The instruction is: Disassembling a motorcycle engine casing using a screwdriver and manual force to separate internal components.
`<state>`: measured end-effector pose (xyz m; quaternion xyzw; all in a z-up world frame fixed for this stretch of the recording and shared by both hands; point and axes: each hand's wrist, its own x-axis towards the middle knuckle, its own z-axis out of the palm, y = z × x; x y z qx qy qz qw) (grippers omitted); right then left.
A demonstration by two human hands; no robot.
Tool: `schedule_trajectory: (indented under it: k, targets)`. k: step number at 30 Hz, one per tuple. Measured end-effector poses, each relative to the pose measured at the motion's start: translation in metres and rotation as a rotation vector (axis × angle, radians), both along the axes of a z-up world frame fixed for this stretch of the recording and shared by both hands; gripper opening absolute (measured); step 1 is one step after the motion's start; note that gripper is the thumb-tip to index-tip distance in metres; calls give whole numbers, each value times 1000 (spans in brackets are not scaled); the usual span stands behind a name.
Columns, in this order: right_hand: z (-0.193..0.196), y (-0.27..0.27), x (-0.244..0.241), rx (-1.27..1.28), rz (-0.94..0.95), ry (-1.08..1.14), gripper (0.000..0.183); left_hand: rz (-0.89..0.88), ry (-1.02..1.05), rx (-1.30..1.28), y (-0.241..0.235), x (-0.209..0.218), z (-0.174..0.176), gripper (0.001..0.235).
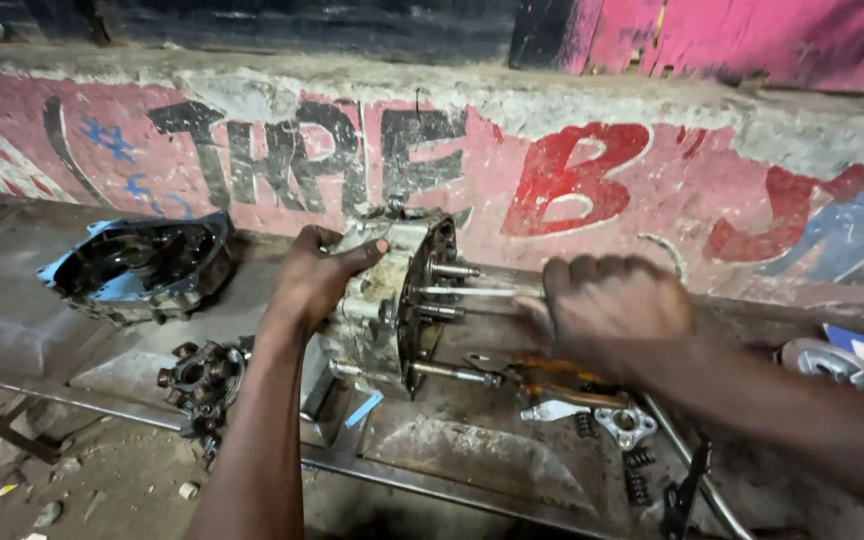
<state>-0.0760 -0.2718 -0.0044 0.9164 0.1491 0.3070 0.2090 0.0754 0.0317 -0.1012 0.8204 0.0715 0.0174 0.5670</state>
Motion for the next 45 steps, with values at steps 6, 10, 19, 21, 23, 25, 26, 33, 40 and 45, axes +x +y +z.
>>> schedule_trajectory:
  k: [6, 10, 19, 21, 23, 25, 26, 33, 40, 45]
  targets:
    - [25, 13, -6, 14, -187, 295, 58, 9, -25, 22, -14, -34, 47, 87]
    - [20, 8, 0, 21, -251, 439, 61, -9, -57, 15, -18, -46, 62, 89]
    - [19, -2, 22, 121, -179, 557, 67, -39, -55, 57, -15, -24, 46, 91]
    - [20, 0, 21, 128, -235, 632, 71, -53, -41, 46, -15, -28, 41, 93]
    - [20, -5, 25, 164, -246, 668, 73, -38, -39, 54, -16, -40, 59, 92]
    - [16, -2, 22, 243, -269, 723, 69, -42, -45, 48, -17, -40, 56, 92]
    - [14, 0, 23, 324, -284, 773, 65, -40, -55, 47, -15, -39, 56, 92]
    - [26, -5, 37, 402, -211, 1100, 55, -53, -66, 46, -14, -49, 71, 90]
    - [24, -24, 20, 856, -380, 1078, 32, -43, -58, 114, 1, -22, 59, 92]
    - [-66, -61, 30, 944, -476, 746, 42, -40, -80, 77, 2, -26, 63, 90]
